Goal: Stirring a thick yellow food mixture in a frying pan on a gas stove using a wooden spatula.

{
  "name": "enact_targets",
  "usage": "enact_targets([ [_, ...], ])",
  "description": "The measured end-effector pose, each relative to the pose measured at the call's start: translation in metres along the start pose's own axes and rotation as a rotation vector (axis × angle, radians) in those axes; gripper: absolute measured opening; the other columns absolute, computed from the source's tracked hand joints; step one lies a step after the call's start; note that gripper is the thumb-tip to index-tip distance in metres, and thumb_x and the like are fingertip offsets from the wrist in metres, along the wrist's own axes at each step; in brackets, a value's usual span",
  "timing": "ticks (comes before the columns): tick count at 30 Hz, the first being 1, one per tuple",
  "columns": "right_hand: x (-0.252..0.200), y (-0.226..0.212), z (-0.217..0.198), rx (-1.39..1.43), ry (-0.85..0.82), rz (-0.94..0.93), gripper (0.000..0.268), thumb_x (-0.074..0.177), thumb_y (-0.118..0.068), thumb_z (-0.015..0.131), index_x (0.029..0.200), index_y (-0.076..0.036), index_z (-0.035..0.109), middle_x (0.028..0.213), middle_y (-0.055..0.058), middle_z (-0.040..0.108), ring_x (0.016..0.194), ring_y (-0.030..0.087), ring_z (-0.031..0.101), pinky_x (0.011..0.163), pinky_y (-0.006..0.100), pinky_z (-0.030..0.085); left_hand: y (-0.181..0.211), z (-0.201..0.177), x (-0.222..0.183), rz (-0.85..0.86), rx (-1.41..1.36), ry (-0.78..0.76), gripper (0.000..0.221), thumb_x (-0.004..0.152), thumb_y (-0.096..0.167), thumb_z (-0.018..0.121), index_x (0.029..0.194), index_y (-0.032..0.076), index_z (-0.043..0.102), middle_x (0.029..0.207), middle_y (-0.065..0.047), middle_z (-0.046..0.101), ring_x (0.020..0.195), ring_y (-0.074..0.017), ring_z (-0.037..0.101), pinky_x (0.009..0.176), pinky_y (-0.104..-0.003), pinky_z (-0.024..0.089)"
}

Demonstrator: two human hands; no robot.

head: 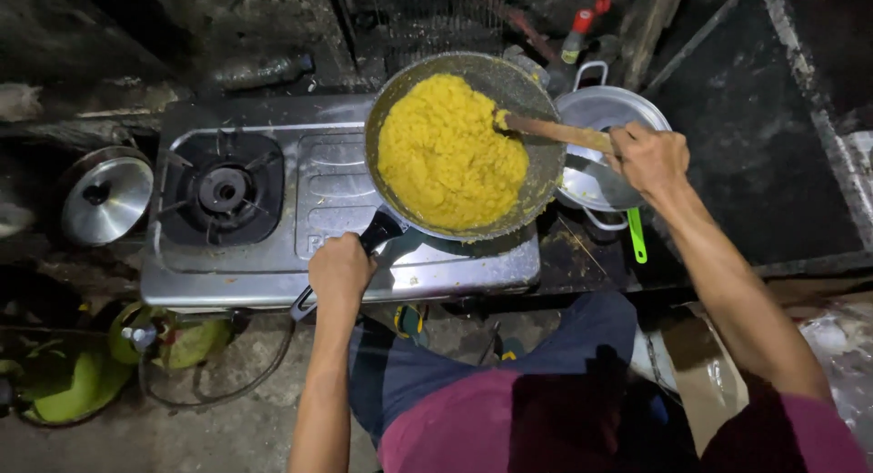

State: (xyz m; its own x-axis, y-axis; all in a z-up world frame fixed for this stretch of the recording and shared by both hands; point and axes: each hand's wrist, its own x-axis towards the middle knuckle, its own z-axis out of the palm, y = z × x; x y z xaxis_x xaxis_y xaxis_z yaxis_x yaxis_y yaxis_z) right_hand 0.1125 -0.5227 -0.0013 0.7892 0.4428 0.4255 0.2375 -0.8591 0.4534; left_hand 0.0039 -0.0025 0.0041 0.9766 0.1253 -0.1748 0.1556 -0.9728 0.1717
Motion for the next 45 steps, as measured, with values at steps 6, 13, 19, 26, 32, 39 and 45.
enact_targets([
  [6, -0.02, -0.016, -0.008, 0.07, 0.007, 0.053, 0.021, 0.092, -0.046, 0.07, 0.103, -0.029, 0.066, 0.076, -0.008, 0.052, 0.062, 0.016, 0.062, 0.061, 0.029, 0.056, 0.007, -0.011, -0.01, -0.036, -0.018, -0.022, 0.032, 0.078, 0.023, 0.078, 0.098, -0.002, 0.075, 0.087, -0.025, 0.073, 0.088, -0.0478, 0.075, 0.077, -0.055, 0.061],
  [13, -0.041, -0.038, -0.027, 0.007, 0.413, 0.03, 0.007, 0.101, -0.025, 0.07, 0.094, -0.024, 0.07, 0.07, -0.009, 0.043, 0.055, 0.011, 0.049, 0.058, 0.022, 0.043, 0.009, -0.007, -0.011, -0.045, -0.004, 0.064, 0.029, 0.077, 0.022, 0.075, 0.093, -0.002, 0.075, 0.085, -0.026, 0.073, 0.086, -0.0483, 0.075, 0.077, -0.054, 0.06],
  [19, -0.054, -0.031, -0.067, -0.044, 0.453, -0.002, 0.011, 0.099, -0.02, 0.071, 0.089, -0.025, 0.069, 0.069, -0.008, 0.042, 0.057, 0.011, 0.048, 0.06, 0.023, 0.045, 0.008, -0.005, -0.011, -0.054, 0.005, 0.071, 0.031, 0.077, 0.024, 0.075, 0.095, -0.002, 0.075, 0.088, -0.026, 0.074, 0.088, -0.0485, 0.075, 0.078, -0.054, 0.06],
  [26, -0.085, -0.014, -0.093, -0.063, 0.321, 0.02, 0.013, 0.096, -0.026, 0.076, 0.087, -0.022, 0.067, 0.073, -0.006, 0.048, 0.062, 0.013, 0.056, 0.062, 0.024, 0.048, 0.004, 0.005, -0.009, -0.072, 0.036, 0.073, 0.033, 0.076, 0.027, 0.075, 0.096, 0.001, 0.075, 0.089, -0.024, 0.074, 0.088, -0.0467, 0.075, 0.078, -0.052, 0.061],
  [32, -0.111, -0.05, -0.084, 0.237, -0.129, 0.304, 0.022, 0.088, -0.025, 0.079, 0.093, -0.014, 0.06, 0.071, 0.004, 0.061, 0.062, 0.031, 0.069, 0.059, 0.042, 0.056, 0.004, 0.002, -0.01, -0.066, 0.036, 0.06, 0.035, 0.076, 0.029, 0.077, 0.096, 0.002, 0.075, 0.09, -0.023, 0.074, 0.089, -0.0459, 0.075, 0.08, -0.052, 0.06],
  [39, -0.097, -0.062, -0.096, 0.277, -0.192, 0.349, 0.021, 0.084, -0.025, 0.08, 0.096, -0.014, 0.066, 0.07, 0.005, 0.069, 0.065, 0.033, 0.072, 0.062, 0.047, 0.058, 0.001, 0.008, -0.006, -0.073, 0.023, 0.067, 0.034, 0.076, 0.027, 0.077, 0.097, 0.001, 0.076, 0.089, -0.023, 0.074, 0.089, -0.0465, 0.075, 0.08, -0.052, 0.06],
  [45, -0.11, -0.068, -0.063, 0.251, -0.229, 0.307, 0.017, 0.087, -0.029, 0.075, 0.095, -0.019, 0.064, 0.071, 0.003, 0.069, 0.064, 0.03, 0.072, 0.061, 0.045, 0.059, 0.002, 0.006, -0.007, -0.056, 0.004, 0.056, 0.035, 0.076, 0.028, 0.081, 0.097, 0.001, 0.075, 0.09, -0.023, 0.074, 0.091, -0.0473, 0.074, 0.081, -0.053, 0.06],
])
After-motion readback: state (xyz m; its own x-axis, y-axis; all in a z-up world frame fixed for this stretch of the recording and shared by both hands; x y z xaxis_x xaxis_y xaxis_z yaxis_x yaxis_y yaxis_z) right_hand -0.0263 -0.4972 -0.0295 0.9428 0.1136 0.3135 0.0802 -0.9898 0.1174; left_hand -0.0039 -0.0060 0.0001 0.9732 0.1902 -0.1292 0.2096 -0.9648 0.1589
